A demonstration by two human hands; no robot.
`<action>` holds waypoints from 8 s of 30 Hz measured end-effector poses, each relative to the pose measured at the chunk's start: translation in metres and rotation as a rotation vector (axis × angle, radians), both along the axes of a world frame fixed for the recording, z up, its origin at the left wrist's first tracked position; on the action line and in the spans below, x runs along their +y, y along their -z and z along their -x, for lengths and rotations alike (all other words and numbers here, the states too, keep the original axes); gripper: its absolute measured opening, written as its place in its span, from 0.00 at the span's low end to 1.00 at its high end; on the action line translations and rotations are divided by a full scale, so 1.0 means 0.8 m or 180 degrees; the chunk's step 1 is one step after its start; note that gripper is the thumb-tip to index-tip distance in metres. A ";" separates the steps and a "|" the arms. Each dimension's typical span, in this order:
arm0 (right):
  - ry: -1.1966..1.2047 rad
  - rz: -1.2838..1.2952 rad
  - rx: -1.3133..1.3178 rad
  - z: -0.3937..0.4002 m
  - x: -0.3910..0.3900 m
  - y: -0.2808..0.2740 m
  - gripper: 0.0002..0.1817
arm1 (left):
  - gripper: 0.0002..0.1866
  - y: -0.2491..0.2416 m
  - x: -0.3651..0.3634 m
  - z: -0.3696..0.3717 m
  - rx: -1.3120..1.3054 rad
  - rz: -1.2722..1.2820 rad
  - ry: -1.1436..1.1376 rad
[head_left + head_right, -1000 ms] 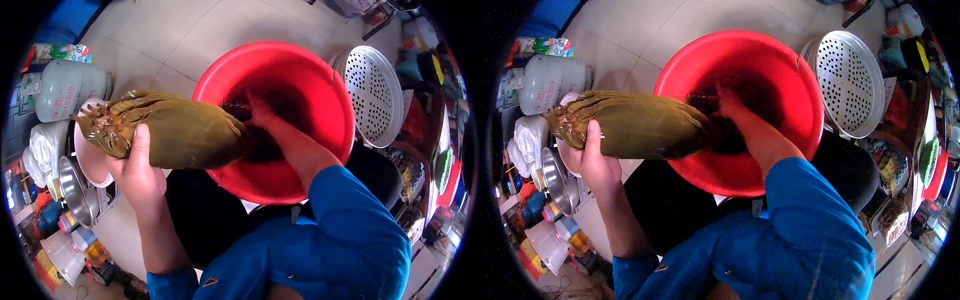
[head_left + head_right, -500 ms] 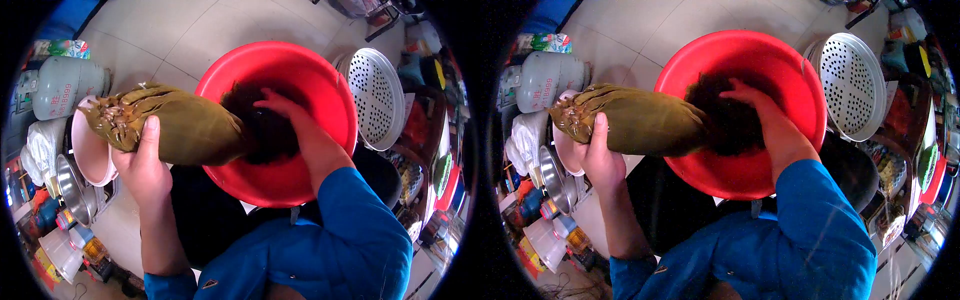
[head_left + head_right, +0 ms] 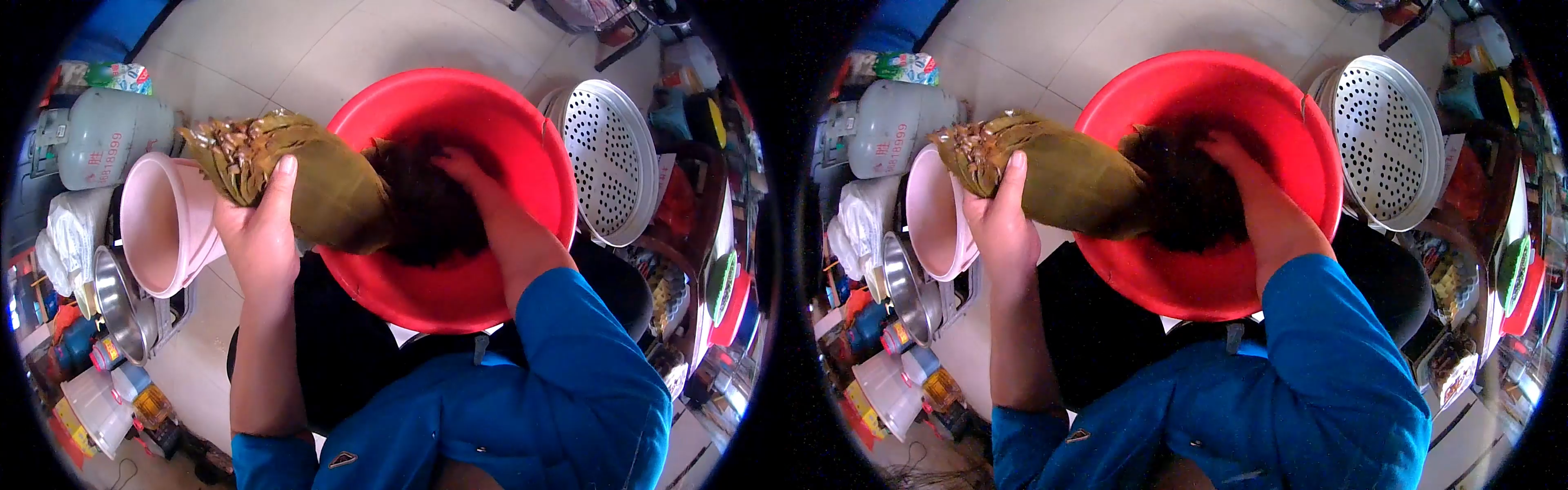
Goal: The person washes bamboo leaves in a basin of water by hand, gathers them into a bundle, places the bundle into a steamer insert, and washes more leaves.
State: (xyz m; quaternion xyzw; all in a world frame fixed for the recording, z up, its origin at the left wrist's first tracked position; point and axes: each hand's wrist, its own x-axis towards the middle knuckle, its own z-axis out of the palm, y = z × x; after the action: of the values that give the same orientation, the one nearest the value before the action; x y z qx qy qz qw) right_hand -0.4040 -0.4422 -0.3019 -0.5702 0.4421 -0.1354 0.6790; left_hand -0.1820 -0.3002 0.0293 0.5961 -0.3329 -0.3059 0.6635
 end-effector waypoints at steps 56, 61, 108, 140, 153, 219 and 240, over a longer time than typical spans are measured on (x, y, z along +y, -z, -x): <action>-0.1663 0.2014 0.2654 -0.018 0.019 -0.068 0.48 | 0.13 -0.035 0.013 -0.012 -0.0751 0.0412 -0.0449; -0.1010 0.1663 0.1729 -0.101 0.038 -0.052 0.42 | 0.14 -0.027 0.018 -0.012 -0.0771 0.0289 -0.0279; 0.2935 -0.0533 0.0364 0.000 0.082 -0.005 0.42 | 0.15 0.000 0.001 0.011 -0.0480 -0.0240 0.0348; 0.1238 -0.0279 -0.0072 -0.016 0.039 -0.050 0.24 | 0.12 0.009 -0.012 0.007 -0.0226 0.0369 -0.0131; 0.0002 0.0526 0.0649 -0.014 0.005 -0.219 0.21 | 0.12 0.019 -0.019 -0.005 0.0353 0.0518 -0.0159; -0.1162 0.0097 -0.1239 -0.092 0.050 -0.378 0.15 | 0.13 -0.005 -0.016 0.013 0.0748 0.0381 0.0583; 0.0569 0.1541 0.1509 -0.003 0.017 -0.020 0.23 | 0.13 0.000 -0.011 -0.007 -0.0066 0.0524 -0.0322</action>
State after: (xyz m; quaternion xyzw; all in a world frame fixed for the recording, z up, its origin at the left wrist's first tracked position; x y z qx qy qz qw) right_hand -0.4015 -0.4289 -0.2859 -0.6893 0.5908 -0.1591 0.3880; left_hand -0.1761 -0.3086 0.0290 0.5588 -0.3332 -0.2374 0.7214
